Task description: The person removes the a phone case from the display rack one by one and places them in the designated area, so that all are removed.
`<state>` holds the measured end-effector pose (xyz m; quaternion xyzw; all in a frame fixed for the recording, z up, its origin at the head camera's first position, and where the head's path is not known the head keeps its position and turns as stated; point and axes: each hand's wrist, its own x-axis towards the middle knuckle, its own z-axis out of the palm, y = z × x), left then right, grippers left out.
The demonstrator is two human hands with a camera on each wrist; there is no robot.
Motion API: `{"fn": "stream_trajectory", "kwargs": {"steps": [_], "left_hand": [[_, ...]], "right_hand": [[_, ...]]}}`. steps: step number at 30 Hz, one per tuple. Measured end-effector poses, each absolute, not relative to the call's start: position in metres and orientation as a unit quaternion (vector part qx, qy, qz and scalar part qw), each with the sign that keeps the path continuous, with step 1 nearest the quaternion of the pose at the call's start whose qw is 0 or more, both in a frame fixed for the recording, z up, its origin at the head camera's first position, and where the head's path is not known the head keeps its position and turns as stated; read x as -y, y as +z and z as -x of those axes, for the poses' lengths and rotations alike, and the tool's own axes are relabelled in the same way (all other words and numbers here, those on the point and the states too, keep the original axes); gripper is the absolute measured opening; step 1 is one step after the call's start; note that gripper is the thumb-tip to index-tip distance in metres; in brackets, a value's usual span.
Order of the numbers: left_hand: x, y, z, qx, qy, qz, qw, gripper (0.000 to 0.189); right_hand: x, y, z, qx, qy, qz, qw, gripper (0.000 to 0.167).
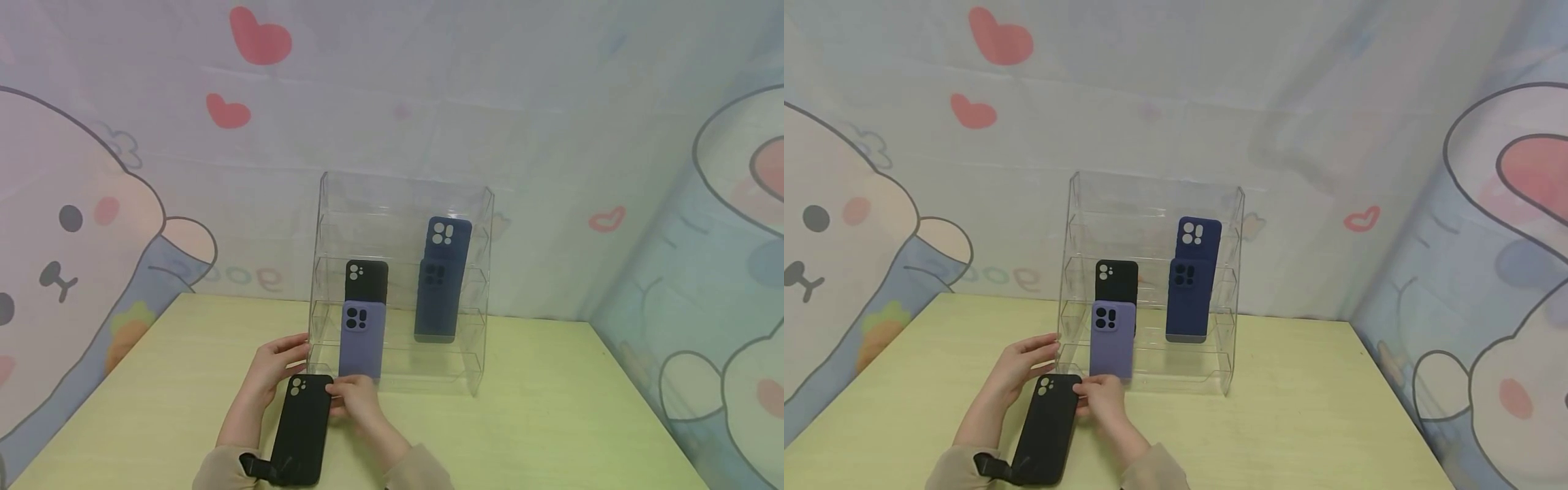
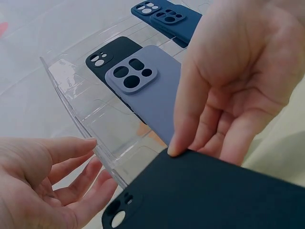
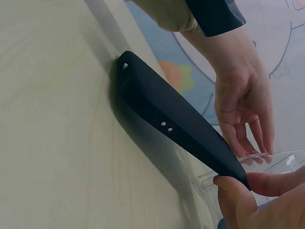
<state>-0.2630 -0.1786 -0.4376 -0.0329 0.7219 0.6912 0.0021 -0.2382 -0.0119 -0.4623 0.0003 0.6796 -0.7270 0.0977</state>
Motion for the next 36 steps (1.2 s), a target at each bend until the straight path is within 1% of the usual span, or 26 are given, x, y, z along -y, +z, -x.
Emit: {"fn": "stream_trajectory", "kwargs": {"steps": [4, 11, 15, 24, 27, 33, 36], "left_hand": [[0.179, -0.437, 0.263, -0.721, 0.692, 0.034, 0.002, 0.047], [0.180, -0.436, 0.264, -0.720, 0.693, 0.032, 0.006, 0.047], [0.179, -0.436, 0.263, -0.721, 0.692, 0.030, 0.005, 0.047], [0.180, -0.436, 0.263, -0.722, 0.691, 0.028, 0.010, 0.047], [0.180, -0.435, 0.264, -0.723, 0.690, 0.030, 0.009, 0.047], [0.179, -0.436, 0.264, -0.723, 0.690, 0.033, 0.008, 0.047], [0.179, -0.436, 0.264, -0.722, 0.692, 0.031, 0.009, 0.048]], "right_hand": [[0.012, -0.465, 0.240, -0.689, -0.717, -0.005, 0.101, 0.028], [0.014, -0.471, 0.242, -0.718, -0.689, -0.005, 0.101, 0.016], [0.015, -0.470, 0.242, -0.740, -0.666, -0.003, 0.096, 0.013], [0.012, -0.469, 0.243, -0.790, -0.607, 0.011, 0.087, 0.013], [0.010, -0.468, 0.244, -0.795, -0.598, 0.016, 0.100, 0.013], [0.003, -0.465, 0.245, -0.813, -0.566, 0.039, 0.130, 0.019], [-0.002, -0.462, 0.245, -0.818, -0.557, 0.053, 0.134, 0.021]]}}
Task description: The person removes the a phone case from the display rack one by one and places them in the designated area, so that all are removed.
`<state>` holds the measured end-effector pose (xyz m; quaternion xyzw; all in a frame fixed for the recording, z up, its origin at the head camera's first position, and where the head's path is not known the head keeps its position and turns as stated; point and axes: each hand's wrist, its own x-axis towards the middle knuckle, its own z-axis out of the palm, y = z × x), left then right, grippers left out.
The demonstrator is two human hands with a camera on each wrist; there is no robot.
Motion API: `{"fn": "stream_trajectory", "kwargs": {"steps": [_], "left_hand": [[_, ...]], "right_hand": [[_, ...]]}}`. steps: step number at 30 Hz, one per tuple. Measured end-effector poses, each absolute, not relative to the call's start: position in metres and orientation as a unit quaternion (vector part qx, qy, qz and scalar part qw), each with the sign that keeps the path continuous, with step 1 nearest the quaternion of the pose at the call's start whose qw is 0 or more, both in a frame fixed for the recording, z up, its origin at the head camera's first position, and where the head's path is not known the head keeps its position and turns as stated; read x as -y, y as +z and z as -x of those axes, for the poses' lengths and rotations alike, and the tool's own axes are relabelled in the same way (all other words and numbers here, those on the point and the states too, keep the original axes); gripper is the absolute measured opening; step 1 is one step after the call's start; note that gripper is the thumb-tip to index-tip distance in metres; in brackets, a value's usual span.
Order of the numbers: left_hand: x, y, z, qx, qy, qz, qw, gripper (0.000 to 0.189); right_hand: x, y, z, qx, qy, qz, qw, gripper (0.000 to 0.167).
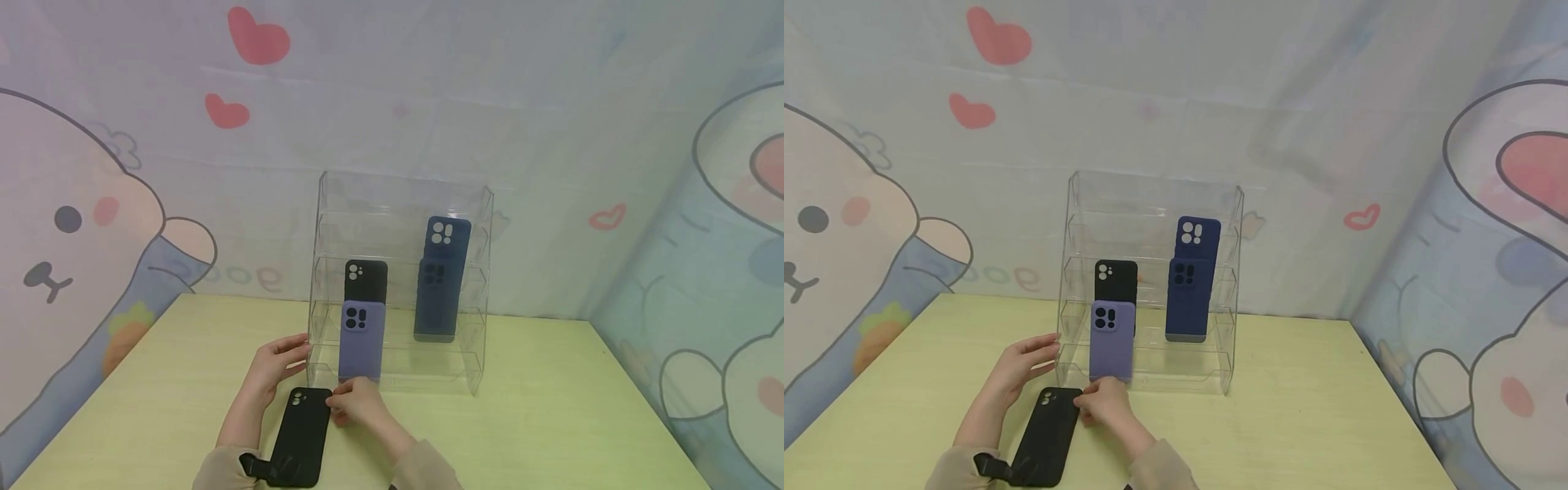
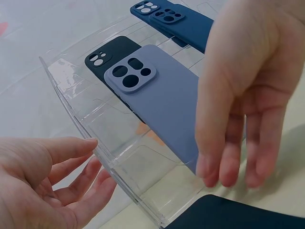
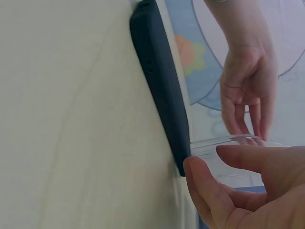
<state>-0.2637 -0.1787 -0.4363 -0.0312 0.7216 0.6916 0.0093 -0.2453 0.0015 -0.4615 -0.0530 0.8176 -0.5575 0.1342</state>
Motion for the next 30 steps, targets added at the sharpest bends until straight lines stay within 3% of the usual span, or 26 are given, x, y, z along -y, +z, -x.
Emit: {"fn": "stream_trajectory", "kwargs": {"steps": [16, 30], "left_hand": [[0.179, -0.438, 0.264, -0.724, 0.689, 0.034, 0.007, 0.046], [0.177, -0.439, 0.264, -0.724, 0.688, 0.036, 0.009, 0.048]], "right_hand": [[-0.046, -0.406, 0.261, -0.802, -0.580, 0.099, 0.106, 0.027], [-0.081, -0.379, 0.295, -0.788, -0.604, 0.096, -0.063, 0.031]]}}
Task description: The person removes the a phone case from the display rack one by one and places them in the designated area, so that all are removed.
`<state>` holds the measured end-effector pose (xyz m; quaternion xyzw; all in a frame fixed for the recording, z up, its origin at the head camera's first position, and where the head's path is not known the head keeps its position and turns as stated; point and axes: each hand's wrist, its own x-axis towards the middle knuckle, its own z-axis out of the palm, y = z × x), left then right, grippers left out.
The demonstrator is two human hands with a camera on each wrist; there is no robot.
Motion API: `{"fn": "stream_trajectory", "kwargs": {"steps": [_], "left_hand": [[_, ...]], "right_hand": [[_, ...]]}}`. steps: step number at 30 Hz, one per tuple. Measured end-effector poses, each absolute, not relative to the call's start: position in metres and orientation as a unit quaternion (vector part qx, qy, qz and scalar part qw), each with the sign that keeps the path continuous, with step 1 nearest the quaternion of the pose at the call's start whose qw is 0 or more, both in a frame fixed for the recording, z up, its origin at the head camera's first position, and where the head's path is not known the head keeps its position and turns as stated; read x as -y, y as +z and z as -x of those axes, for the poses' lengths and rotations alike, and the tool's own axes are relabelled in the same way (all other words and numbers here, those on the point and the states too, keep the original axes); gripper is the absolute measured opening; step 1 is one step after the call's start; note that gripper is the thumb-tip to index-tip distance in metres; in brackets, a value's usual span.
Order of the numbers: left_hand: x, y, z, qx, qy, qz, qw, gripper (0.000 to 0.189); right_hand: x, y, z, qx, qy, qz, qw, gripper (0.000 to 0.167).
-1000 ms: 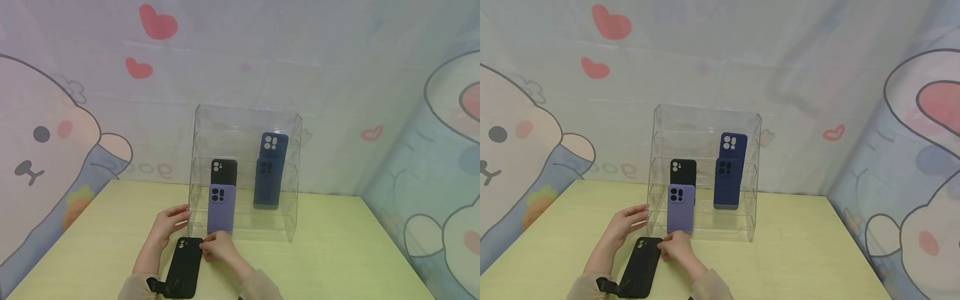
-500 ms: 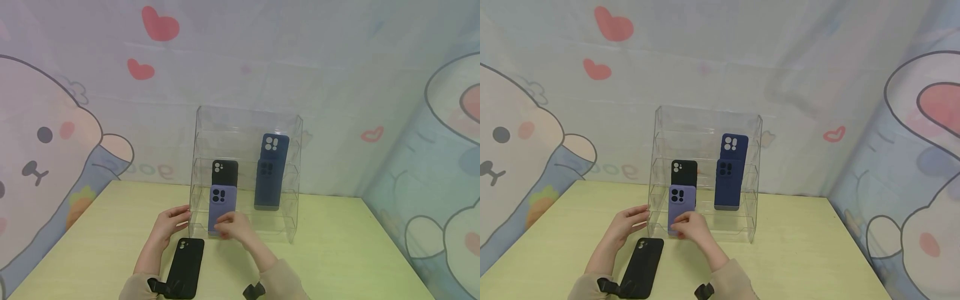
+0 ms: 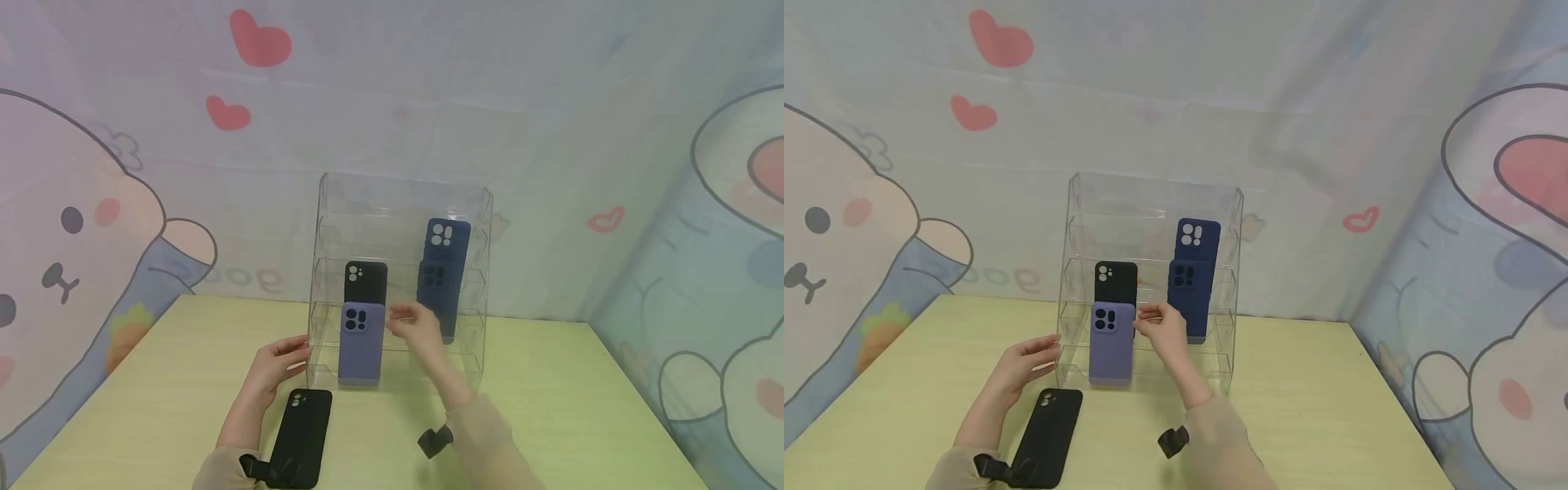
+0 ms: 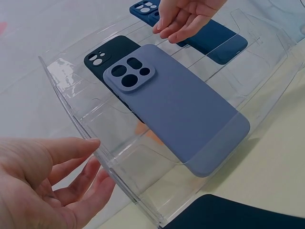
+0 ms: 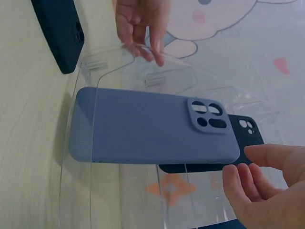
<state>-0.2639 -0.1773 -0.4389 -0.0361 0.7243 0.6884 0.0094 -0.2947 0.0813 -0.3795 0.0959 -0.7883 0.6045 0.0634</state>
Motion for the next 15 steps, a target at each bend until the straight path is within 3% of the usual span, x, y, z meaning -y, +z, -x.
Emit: {"fn": "stream_trajectory", "kwargs": {"steps": [15], "left_hand": [[0.178, -0.440, 0.264, -0.719, 0.693, 0.046, 0.006, 0.048]], "right_hand": [[-0.074, -0.390, 0.311, 0.783, 0.614, -0.076, 0.066, 0.032]]}}
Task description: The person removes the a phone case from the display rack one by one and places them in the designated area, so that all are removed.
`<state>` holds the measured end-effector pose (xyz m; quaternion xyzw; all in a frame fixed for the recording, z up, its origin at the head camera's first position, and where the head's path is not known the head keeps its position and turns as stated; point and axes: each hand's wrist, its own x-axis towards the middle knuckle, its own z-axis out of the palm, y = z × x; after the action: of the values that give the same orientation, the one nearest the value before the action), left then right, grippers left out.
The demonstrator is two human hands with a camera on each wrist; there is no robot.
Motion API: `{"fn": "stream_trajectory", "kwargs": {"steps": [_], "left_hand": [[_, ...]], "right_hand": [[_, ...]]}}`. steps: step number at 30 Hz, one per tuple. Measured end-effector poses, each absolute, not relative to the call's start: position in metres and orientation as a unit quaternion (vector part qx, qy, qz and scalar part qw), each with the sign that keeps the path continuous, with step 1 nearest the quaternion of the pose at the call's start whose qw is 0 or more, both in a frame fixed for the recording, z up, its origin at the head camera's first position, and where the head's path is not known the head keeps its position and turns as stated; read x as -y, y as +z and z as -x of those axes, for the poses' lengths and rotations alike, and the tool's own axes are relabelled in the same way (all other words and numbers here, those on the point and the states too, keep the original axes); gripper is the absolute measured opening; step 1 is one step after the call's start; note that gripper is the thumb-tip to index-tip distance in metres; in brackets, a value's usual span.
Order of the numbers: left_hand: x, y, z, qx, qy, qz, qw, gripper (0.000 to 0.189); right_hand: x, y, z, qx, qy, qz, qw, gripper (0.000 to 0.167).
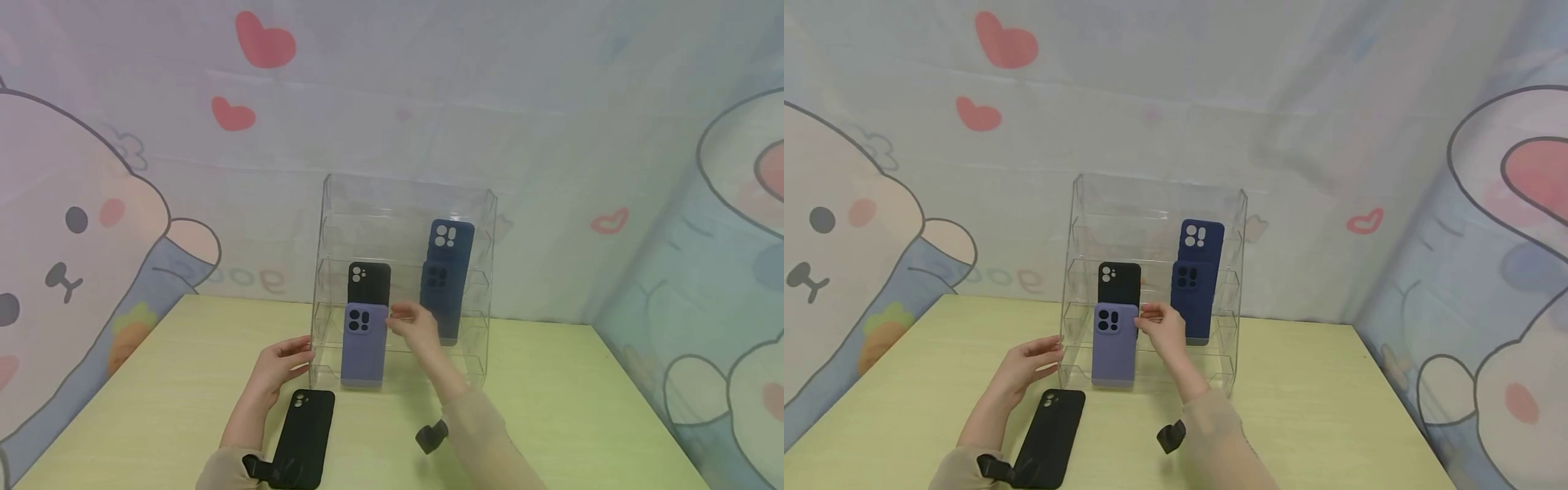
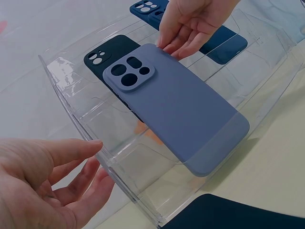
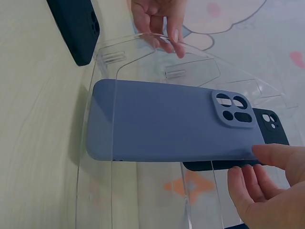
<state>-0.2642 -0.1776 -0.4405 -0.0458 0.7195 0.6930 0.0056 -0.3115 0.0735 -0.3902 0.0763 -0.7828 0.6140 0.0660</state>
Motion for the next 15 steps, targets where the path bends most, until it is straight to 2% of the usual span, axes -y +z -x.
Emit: {"fn": "stream_trajectory", "kwargs": {"steps": [15], "left_hand": [[0.1776, -0.4413, 0.2657, -0.720, 0.692, 0.043, 0.002, 0.048]], "right_hand": [[-0.0661, -0.3973, 0.3140, 0.776, 0.623, -0.074, 0.062, 0.031]]}}
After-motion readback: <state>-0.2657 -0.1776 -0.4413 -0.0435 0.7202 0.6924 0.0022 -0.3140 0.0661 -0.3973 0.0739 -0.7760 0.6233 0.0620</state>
